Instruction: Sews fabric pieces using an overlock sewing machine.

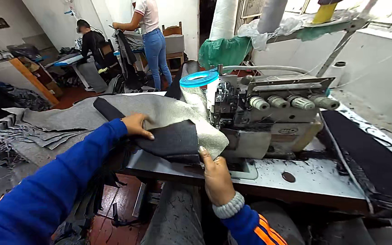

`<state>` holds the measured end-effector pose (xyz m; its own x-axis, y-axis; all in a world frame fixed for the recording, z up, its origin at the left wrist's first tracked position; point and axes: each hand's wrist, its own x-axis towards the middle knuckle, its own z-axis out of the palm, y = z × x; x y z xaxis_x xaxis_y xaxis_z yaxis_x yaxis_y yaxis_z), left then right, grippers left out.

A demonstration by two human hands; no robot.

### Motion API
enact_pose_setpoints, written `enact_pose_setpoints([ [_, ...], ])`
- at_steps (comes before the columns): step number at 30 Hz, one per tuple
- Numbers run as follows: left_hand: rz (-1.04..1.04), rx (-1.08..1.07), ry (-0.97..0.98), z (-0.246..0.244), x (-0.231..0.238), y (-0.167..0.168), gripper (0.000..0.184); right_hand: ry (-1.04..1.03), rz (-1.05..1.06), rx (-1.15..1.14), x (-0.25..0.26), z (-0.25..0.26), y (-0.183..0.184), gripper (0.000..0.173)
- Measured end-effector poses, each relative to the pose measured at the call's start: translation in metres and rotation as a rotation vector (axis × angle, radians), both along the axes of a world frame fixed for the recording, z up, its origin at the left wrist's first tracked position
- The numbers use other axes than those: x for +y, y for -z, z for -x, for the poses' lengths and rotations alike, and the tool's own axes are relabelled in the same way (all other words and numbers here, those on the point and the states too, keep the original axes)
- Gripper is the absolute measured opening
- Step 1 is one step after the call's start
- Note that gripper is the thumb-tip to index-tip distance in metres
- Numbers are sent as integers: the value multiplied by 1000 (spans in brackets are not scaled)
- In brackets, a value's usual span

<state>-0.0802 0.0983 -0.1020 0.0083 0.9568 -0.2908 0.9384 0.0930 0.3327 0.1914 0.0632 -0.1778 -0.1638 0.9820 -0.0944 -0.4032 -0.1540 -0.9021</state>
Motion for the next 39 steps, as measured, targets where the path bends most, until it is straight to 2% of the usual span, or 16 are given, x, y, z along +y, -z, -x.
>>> enact_pose_setpoints([
  [2,37,-65,130,-2,-11,1,22,23,-15,-35,1,-1,2,14],
  [3,-21,-69,203,-4,-22,-1,16,29,-14,-43,1,-1,2,13],
  [6,-521,-15,367,-6,-78,-13,16,23,-6,-60,2,-4,0,14],
  [8,-723,116,403,-16,-120,-18,18,29,-5,-85,4,-7,-2,15],
  [11,-547,70,506,-48,-156,0,19,14,-17,-179,8,-11,-3,16],
  [13,-489,-80,574,-63,-146,20,29,-7,-36,-229,8,-10,0,22],
  [15,-640,-190,539,-88,-115,33,50,-48,-70,-268,8,-13,3,23],
  [18,-856,-20,528,-125,-55,66,50,-69,-277,-467,12,-44,7,29],
  [20,-977,83,551,-134,-32,83,47,76,-480,-734,24,-94,10,31],
  [22,-1035,78,532,-132,-28,84,47,344,-552,-979,49,-156,7,29],
  [25,-1073,0,476,-131,-27,81,48,533,-436,-1220,109,-231,-6,30],
  [28,-1040,-40,433,-138,-6,67,36,419,-269,-1423,188,-261,-3,31],
  [31,-908,-74,367,-140,11,58,46,310,-40,-1595,240,-266,9,40],
  [35,-894,35,310,-134,12,60,69,289,-121,-1645,251,-272,13,38],
  [37,-873,0,352,-133,11,57,60,336,-247,-1553,237,-278,17,37],
  [39,-819,-150,422,-130,13,51,43,429,-409,-1425,208,-274,10,33],
])
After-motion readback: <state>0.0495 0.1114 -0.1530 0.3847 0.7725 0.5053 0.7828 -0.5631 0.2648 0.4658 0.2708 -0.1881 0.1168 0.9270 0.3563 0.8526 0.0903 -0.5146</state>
